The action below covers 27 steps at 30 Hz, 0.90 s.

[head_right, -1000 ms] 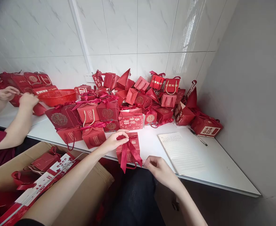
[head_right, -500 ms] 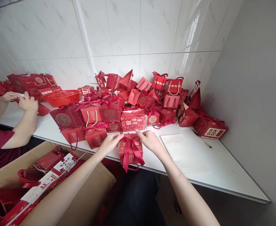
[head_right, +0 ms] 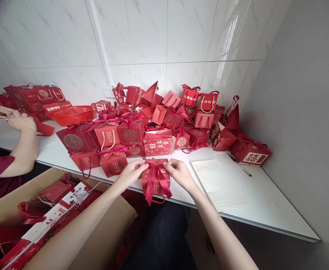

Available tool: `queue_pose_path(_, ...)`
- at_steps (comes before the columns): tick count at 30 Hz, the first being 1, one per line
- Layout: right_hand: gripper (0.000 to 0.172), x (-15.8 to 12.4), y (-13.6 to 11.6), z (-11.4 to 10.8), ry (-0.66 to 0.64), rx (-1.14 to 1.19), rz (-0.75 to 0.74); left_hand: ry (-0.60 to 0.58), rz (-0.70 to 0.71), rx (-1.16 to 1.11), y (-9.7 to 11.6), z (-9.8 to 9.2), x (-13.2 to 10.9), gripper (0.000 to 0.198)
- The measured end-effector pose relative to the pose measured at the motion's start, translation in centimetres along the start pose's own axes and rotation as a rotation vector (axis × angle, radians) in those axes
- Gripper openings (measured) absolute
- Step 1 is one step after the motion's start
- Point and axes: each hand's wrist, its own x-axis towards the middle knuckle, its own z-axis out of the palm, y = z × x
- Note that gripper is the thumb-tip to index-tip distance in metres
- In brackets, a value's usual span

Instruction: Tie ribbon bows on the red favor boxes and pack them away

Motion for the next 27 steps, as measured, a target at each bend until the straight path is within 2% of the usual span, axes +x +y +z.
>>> queue_pose_path(5,0.05,-0.4,0.6,0.4,0.039,0.147,-0.001,-0.001,0.017,-0.072,0.3,0.1,-0.1,0.021)
queue_pose_path(11,0.05,-0.4,0.8,0.8,0.061,0.239,-0.017,0.018,0.043,-0.067,0.4,0.1,0.3,0.034)
queue_pose_path(19,0.051,-0.4,1.3,1.0,0.068,0.274,-0.032,0.102,0.16,-0.035,0.0,0.8,0.0,0.024)
queue_pose_path(27,0.051,-0.5,1.5,1.2,0.075,0.234,-0.056,0.105,0.094,-0.063,-0.1,1.0,-0.6,0.032)
